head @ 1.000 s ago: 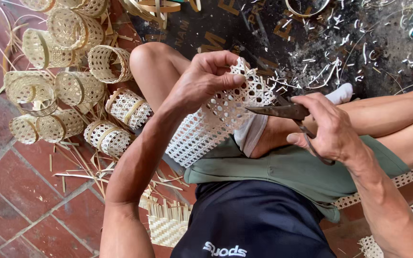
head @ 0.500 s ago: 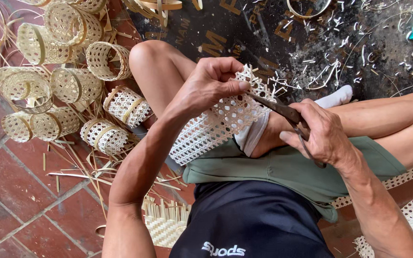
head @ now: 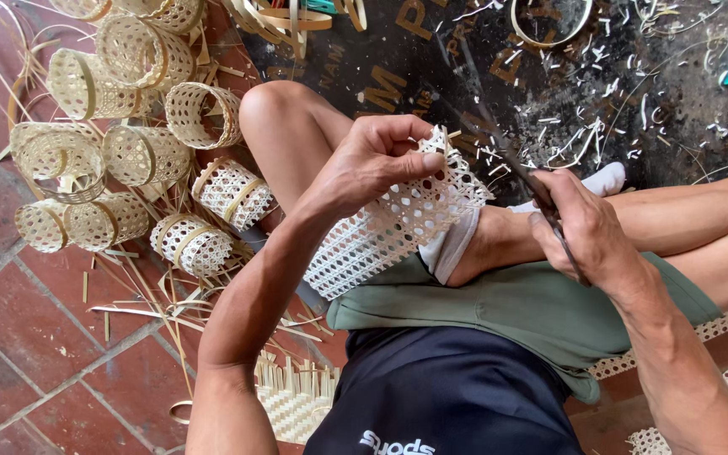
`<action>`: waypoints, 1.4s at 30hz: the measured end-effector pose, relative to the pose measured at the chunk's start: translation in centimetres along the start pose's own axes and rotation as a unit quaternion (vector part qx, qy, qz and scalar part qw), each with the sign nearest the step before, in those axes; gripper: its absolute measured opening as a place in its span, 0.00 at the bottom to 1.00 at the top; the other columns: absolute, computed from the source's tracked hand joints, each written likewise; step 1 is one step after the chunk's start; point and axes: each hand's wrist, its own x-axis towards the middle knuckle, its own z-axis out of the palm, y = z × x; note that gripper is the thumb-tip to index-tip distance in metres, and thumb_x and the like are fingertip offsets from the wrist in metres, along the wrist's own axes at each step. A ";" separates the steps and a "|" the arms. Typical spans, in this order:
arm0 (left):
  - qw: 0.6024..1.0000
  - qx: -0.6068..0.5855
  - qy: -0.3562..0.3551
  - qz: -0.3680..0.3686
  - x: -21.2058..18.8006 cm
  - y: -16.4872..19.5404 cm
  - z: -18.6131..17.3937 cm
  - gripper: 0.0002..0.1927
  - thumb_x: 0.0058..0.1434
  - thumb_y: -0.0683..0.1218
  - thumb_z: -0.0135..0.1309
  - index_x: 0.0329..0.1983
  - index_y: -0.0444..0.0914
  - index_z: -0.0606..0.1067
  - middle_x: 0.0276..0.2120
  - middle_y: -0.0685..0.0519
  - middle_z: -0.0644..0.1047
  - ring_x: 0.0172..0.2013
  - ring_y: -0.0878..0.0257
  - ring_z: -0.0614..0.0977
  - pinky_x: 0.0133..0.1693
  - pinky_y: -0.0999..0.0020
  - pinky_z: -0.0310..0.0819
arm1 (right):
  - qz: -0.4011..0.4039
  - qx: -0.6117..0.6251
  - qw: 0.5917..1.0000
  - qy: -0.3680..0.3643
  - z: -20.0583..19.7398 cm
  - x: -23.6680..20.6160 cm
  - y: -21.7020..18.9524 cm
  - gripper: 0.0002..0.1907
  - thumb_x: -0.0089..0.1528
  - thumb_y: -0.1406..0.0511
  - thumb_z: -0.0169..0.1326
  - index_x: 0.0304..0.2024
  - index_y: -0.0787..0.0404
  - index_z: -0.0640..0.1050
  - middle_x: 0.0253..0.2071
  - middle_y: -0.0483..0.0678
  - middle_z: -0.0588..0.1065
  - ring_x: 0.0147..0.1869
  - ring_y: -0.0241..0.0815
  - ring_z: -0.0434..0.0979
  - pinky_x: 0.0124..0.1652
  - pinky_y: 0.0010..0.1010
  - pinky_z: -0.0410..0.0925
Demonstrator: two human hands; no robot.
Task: The person sits cross-legged and assembles small cylindrical bamboo crafts. They cut a white mesh sheet with scissors, wrap it around a bamboo frame, and secure it with a thin bamboo strip. The process is repeated for multiple units.
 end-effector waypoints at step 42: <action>1.000 0.009 0.010 0.010 -0.3 -0.4 0.5 0.10 0.66 0.45 0.62 0.44 0.34 0.79 0.34 0.56 0.82 0.35 0.72 0.82 0.38 0.75 0.79 | -0.056 -0.028 0.998 0.031 -0.3 -1.1 -2.8 0.35 0.54 0.68 0.61 0.64 0.69 0.68 0.54 0.62 0.73 0.56 0.61 0.75 0.53 0.46 0.70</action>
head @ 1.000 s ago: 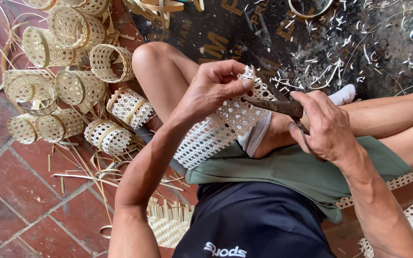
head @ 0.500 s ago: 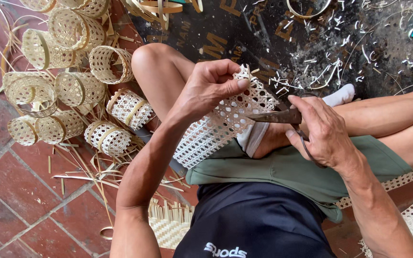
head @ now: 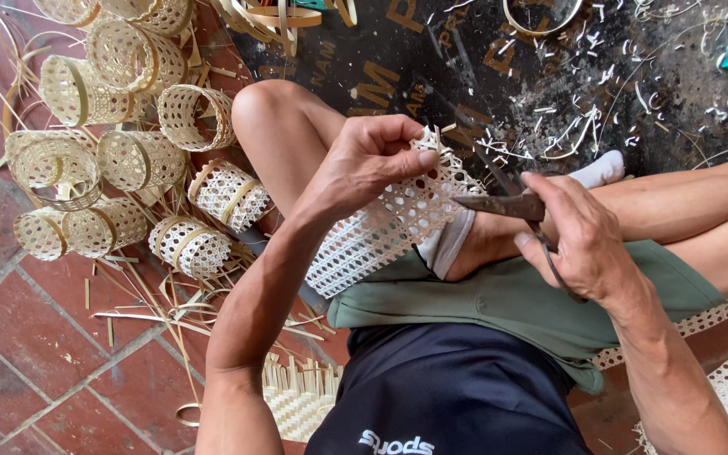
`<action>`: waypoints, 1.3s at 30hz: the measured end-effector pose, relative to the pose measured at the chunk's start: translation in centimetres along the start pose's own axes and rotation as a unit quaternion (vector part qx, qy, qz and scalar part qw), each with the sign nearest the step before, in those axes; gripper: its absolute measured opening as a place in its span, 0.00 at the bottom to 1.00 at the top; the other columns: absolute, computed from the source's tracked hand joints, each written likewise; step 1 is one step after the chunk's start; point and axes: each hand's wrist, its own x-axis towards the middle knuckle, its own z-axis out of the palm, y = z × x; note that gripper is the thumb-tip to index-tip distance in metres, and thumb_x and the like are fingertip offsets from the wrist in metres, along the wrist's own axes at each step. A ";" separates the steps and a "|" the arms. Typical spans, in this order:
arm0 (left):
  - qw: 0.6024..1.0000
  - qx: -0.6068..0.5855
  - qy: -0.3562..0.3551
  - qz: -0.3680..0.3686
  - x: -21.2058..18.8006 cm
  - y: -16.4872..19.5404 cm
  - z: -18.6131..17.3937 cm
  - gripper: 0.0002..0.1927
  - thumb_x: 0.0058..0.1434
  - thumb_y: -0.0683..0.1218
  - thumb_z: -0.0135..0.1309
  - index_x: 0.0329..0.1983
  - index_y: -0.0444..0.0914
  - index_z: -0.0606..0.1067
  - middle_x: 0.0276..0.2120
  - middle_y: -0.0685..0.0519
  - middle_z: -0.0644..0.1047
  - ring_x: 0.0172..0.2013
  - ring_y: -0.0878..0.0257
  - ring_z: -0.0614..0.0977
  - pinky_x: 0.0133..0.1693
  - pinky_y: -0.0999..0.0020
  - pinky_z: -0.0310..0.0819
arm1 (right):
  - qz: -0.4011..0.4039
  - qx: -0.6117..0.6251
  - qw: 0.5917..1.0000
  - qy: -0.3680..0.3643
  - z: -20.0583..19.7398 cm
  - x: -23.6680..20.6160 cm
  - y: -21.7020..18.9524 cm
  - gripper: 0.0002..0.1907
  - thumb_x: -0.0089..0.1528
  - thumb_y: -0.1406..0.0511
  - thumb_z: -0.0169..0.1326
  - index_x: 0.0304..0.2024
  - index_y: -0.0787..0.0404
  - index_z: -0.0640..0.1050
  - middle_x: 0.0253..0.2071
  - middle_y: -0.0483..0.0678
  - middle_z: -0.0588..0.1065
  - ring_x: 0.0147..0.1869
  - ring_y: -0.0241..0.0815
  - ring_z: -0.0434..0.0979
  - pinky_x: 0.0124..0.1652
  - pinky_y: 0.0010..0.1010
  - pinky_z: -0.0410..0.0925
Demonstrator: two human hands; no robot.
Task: The person sits cross-legged and assembles small cylindrical bamboo crafts. They cut a white mesh sheet with scissors, wrap it around a bamboo frame, and secure it with a thin bamboo strip. The process is repeated for multiple units.
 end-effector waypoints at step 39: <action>0.972 -0.209 -0.014 -0.103 2.4 -2.9 -4.5 0.04 0.69 0.35 0.48 0.46 0.33 0.71 0.46 0.42 0.82 0.42 0.59 0.86 0.48 0.60 0.84 | -0.114 -0.337 0.928 0.114 1.8 1.0 6.0 0.31 0.59 0.68 0.58 0.66 0.67 0.74 0.39 0.52 0.69 0.41 0.50 0.73 0.38 0.41 0.68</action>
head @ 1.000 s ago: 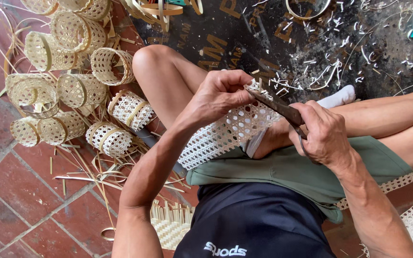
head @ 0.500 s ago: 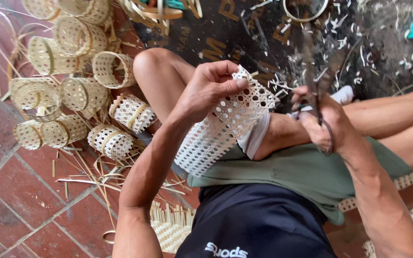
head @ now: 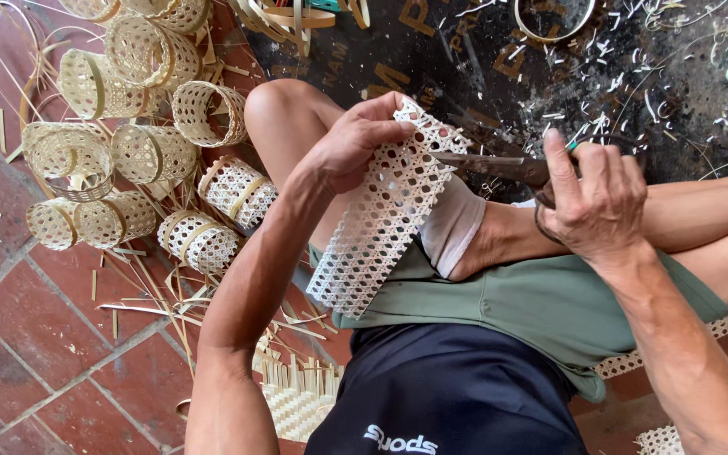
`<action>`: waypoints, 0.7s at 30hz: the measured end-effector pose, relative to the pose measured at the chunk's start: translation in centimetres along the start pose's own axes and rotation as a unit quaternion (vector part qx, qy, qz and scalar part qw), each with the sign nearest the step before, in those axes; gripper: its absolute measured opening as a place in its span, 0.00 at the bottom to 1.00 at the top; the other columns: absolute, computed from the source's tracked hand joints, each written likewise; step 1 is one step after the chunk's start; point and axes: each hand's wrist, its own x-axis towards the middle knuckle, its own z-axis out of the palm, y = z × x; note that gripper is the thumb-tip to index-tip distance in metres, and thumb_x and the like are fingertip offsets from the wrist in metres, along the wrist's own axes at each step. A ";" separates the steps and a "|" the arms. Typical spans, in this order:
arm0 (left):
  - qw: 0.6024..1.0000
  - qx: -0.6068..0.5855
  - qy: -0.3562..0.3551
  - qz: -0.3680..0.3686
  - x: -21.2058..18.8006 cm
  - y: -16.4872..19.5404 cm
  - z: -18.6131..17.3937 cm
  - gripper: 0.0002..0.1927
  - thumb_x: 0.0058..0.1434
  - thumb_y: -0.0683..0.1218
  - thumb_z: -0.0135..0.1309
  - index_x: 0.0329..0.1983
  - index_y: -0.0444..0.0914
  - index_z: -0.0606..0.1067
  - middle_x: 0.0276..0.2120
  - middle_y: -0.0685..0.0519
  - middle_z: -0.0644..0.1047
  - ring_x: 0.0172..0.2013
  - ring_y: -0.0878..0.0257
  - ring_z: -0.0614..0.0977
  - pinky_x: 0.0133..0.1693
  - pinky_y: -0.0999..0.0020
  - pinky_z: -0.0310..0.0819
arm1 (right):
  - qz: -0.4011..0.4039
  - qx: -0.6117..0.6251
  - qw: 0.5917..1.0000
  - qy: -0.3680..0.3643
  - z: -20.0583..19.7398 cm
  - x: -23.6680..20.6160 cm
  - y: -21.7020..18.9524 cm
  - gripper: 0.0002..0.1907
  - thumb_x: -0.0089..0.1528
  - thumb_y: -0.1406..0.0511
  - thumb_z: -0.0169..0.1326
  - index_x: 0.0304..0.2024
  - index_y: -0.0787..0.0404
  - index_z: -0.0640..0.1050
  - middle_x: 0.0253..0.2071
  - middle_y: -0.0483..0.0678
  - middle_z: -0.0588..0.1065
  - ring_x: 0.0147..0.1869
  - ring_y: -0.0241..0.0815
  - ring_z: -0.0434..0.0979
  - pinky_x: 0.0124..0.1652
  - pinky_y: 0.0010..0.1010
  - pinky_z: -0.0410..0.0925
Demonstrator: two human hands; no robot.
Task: The person sits cross-legged and assembles small cylindrical bamboo crafts. They cut a white mesh sheet with scissors, wrap it around a bamboo frame, and secure it with a thin bamboo strip. The process is repeated for multiple units.
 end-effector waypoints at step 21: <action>0.999 0.012 -0.015 -0.040 0.6 -0.1 -0.5 0.15 0.67 0.33 0.50 0.57 0.31 0.71 0.44 0.45 0.80 0.41 0.58 0.85 0.45 0.61 0.83 | 0.039 0.060 0.993 -0.094 1.3 -0.2 -1.2 0.10 0.53 0.68 0.57 0.37 0.62 0.73 0.27 0.49 0.68 0.28 0.47 0.75 0.25 0.40 0.66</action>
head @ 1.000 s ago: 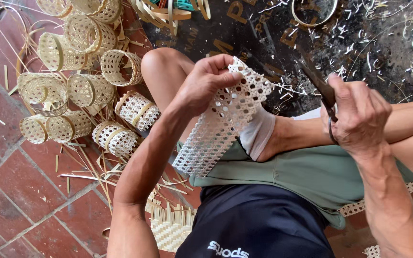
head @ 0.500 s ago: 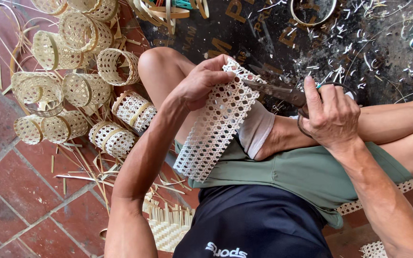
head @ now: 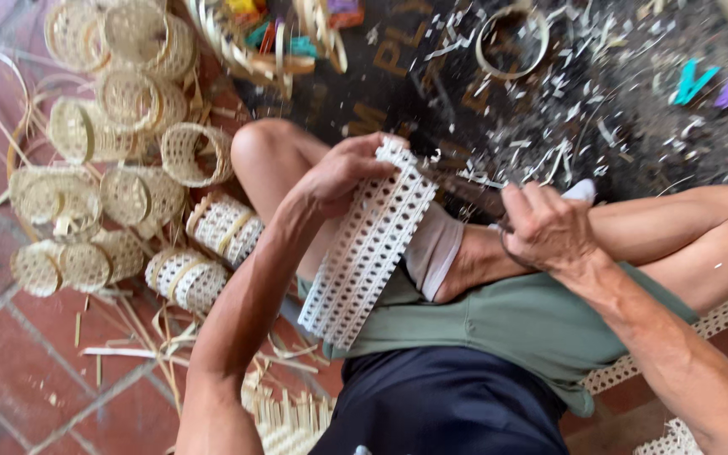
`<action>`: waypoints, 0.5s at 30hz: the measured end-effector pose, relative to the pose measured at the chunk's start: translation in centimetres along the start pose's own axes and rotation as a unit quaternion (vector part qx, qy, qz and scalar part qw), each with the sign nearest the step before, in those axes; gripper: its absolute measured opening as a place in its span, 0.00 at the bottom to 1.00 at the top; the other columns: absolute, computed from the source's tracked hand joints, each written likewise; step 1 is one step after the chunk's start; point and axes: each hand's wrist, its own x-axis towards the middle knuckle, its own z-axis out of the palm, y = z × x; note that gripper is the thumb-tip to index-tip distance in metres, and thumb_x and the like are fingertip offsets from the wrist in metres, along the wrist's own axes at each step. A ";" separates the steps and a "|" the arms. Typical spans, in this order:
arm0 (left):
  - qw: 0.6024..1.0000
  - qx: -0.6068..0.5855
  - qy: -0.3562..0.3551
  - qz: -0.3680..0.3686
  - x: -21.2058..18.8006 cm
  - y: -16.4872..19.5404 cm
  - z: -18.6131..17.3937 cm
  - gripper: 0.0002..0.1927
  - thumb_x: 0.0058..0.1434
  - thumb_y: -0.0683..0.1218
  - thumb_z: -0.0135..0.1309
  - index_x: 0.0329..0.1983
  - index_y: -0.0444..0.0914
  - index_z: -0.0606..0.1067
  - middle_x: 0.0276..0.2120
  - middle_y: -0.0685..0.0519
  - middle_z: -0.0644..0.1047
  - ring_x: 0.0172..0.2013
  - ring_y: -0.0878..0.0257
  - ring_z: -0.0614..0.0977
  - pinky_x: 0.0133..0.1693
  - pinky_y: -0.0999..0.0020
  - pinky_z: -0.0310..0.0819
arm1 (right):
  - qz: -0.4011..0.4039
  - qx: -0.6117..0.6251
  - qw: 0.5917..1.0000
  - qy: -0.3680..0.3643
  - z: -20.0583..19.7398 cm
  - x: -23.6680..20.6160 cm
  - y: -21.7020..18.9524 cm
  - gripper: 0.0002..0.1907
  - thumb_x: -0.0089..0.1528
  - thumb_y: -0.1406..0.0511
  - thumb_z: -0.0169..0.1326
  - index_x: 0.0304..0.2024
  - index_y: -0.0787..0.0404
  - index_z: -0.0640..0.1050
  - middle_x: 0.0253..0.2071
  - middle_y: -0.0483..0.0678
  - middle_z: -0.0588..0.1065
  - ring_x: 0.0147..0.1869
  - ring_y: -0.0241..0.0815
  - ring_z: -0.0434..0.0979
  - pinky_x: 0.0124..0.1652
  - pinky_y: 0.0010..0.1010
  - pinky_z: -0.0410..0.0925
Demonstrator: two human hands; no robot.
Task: The person sits cross-legged and assembles small cylindrical bamboo crafts. They cut a white mesh sheet with scissors, wrap it around a bamboo frame, and secure it with a thin bamboo strip. The process is repeated for multiple units.
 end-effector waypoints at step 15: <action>0.993 0.116 0.022 0.025 0.4 1.9 3.3 0.10 0.67 0.36 0.53 0.51 0.31 0.75 0.40 0.49 0.81 0.38 0.63 0.83 0.42 0.67 0.81 | 0.039 0.025 0.993 0.105 -3.7 1.8 3.1 0.34 0.53 0.71 0.62 0.63 0.67 0.71 0.42 0.54 0.68 0.42 0.54 0.74 0.38 0.44 0.70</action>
